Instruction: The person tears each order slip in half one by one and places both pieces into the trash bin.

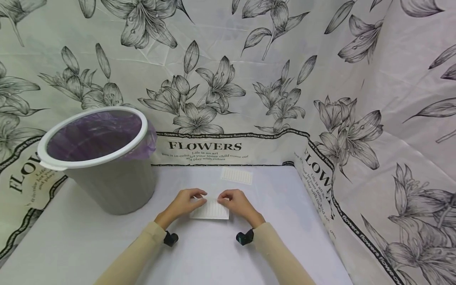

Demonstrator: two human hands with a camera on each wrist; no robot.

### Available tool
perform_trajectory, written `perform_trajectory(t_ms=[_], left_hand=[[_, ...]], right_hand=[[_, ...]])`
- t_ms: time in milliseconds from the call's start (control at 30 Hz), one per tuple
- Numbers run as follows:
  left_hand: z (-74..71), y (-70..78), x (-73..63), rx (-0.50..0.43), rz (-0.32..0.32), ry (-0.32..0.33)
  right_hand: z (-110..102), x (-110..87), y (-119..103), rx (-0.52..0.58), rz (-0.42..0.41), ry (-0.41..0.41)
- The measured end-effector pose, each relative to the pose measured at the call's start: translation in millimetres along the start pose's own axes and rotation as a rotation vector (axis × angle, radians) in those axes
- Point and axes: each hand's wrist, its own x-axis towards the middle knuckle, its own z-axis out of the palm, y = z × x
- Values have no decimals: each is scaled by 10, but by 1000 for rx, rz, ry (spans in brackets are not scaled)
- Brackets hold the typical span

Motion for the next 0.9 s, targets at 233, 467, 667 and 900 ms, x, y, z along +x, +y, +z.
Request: perform_trajectory(t_ms=[233, 467, 667, 900], left_hand=[[-1, 1, -29, 31, 27, 9], [1, -17, -64, 50, 30, 12], [-12, -10, -99, 42, 28, 34], [-49, -29, -191, 30, 10, 70]], right_hand=[[32, -2, -34, 3, 1, -5], [61, -10, -61, 32, 13, -12], [92, -1, -68, 33, 4, -7], [158, 14, -101, 52, -2, 6]])
